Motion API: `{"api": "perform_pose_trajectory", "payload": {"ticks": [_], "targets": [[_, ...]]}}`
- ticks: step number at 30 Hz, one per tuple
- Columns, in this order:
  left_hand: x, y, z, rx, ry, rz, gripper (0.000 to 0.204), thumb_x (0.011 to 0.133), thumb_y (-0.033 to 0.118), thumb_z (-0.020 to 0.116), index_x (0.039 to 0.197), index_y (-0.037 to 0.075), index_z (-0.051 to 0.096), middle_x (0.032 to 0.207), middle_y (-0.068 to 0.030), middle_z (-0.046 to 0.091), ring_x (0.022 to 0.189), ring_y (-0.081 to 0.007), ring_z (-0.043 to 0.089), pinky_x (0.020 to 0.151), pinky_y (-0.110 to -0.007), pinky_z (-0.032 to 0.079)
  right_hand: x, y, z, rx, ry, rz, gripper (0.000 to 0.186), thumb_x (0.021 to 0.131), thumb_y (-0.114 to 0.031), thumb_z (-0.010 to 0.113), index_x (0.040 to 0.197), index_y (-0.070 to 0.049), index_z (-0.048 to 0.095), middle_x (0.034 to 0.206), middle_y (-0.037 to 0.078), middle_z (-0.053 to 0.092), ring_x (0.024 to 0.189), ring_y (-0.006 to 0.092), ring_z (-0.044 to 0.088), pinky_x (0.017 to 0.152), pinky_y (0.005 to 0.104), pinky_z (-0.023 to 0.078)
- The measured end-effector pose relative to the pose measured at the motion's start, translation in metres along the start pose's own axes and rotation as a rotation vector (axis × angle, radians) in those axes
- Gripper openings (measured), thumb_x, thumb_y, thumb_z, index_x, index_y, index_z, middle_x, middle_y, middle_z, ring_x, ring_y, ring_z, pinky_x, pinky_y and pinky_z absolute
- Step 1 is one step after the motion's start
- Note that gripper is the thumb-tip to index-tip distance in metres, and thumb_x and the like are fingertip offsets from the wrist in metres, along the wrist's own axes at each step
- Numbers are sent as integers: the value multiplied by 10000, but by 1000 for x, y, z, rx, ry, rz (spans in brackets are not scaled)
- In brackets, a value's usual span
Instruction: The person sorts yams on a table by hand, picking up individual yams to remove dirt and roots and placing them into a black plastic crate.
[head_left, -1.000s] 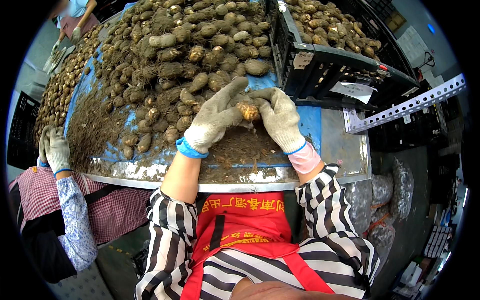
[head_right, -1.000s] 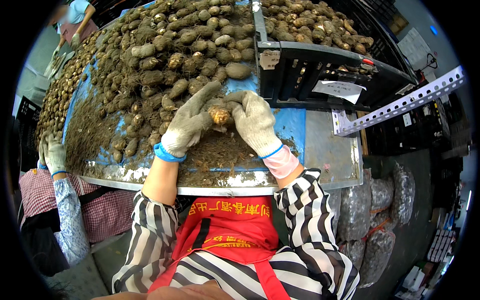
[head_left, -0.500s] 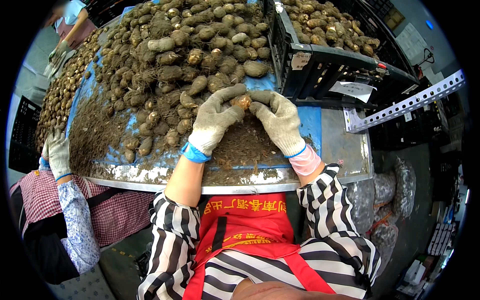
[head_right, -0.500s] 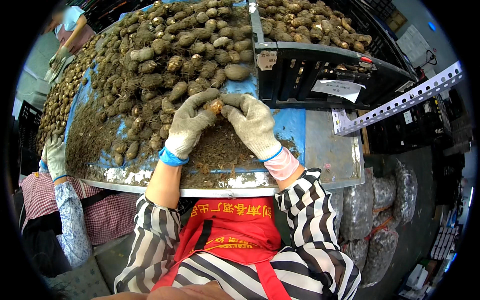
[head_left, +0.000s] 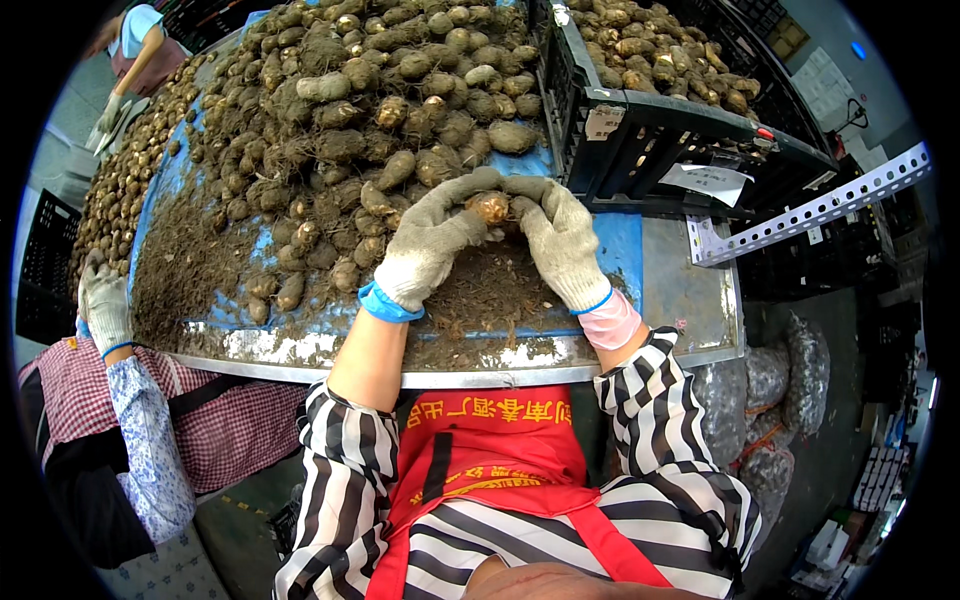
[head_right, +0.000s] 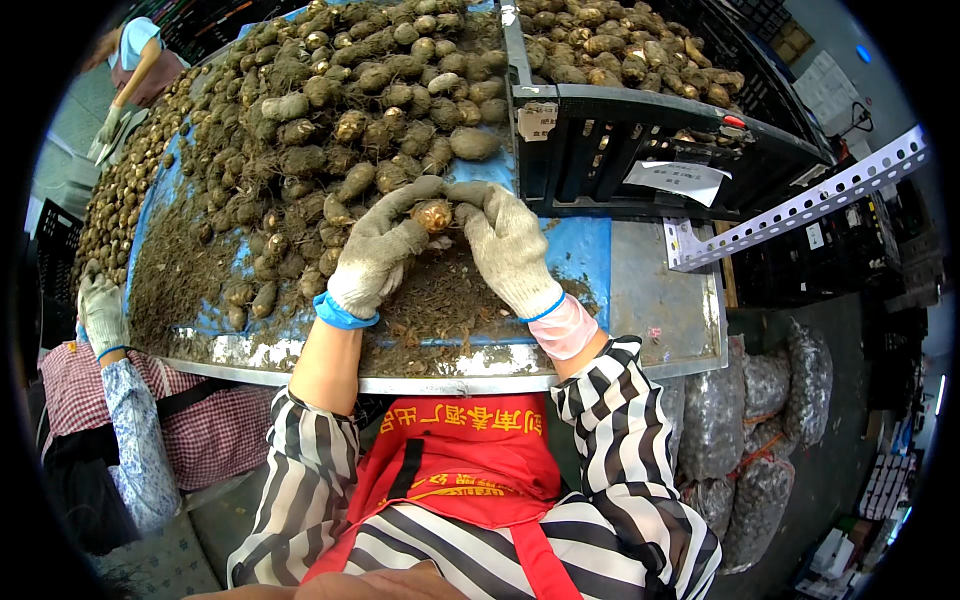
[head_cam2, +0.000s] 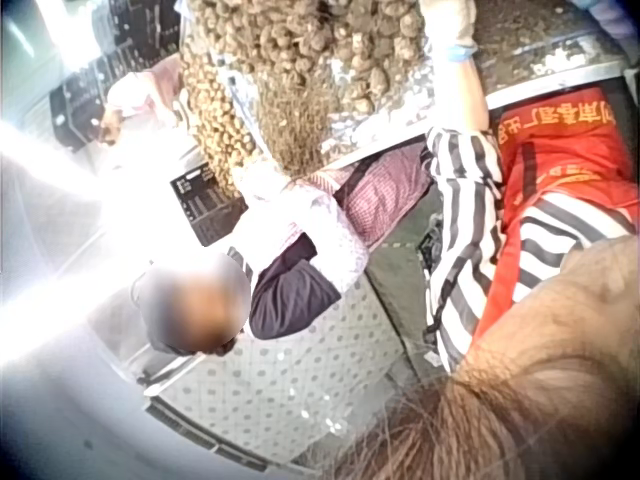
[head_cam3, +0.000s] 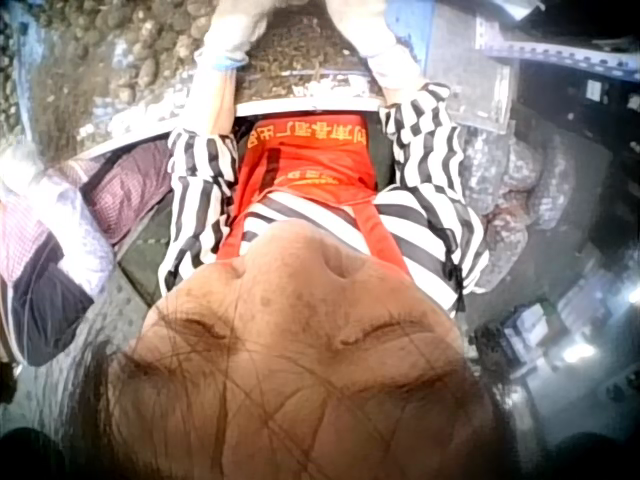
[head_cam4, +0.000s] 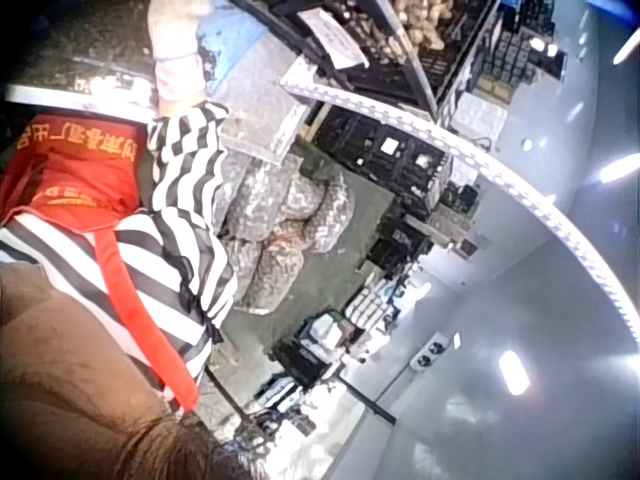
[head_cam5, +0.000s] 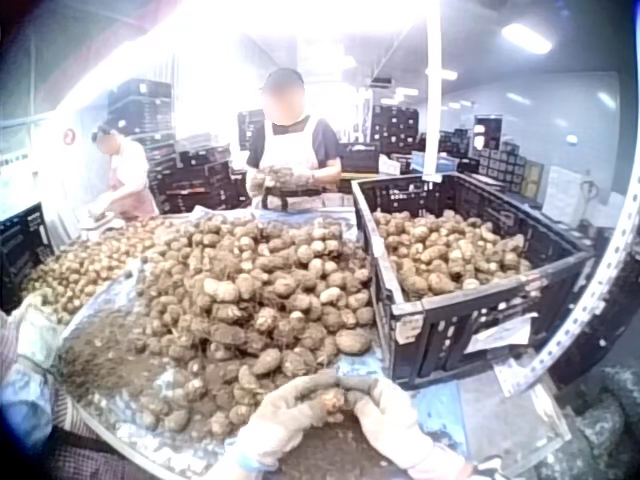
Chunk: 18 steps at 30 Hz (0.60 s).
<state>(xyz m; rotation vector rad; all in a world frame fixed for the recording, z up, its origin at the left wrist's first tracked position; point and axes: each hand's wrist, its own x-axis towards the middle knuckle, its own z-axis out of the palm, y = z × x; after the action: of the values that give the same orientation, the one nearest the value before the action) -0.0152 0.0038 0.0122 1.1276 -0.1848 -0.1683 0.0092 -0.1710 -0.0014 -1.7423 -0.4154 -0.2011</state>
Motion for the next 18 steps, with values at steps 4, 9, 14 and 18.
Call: {"api": "perform_pose_trajectory", "payload": {"ticks": [4,9,14,18], "targets": [[0,4,-3,47,64,56,518,920,53,641,1379,-75,438,1253,-145,592,1100,-165,601,934,-286,503,-1,-8,6,312,-94,66,225,937,8,563,1152,43,620,1067,113,683,975,151,635,870,277,511],[2,-4,-4,146,138,25,474,919,53,644,1348,-65,480,1200,-130,629,1041,-154,626,881,-265,518,0,-8,4,264,-96,137,208,939,23,564,1140,50,612,1065,105,681,975,136,630,880,261,509],[-1,0,4,395,153,-14,469,895,39,679,1319,-69,512,1134,-103,656,947,-121,628,827,-243,521,-3,-2,2,164,-78,79,144,921,2,601,1059,33,629,988,98,692,914,146,648,831,265,521],[-1,1,2,267,94,-89,465,897,35,665,1324,-69,512,1154,-112,646,962,-118,617,817,-243,519,1,1,1,-152,-21,123,121,909,-10,604,1020,8,648,928,105,694,877,173,663,804,284,527]]}}
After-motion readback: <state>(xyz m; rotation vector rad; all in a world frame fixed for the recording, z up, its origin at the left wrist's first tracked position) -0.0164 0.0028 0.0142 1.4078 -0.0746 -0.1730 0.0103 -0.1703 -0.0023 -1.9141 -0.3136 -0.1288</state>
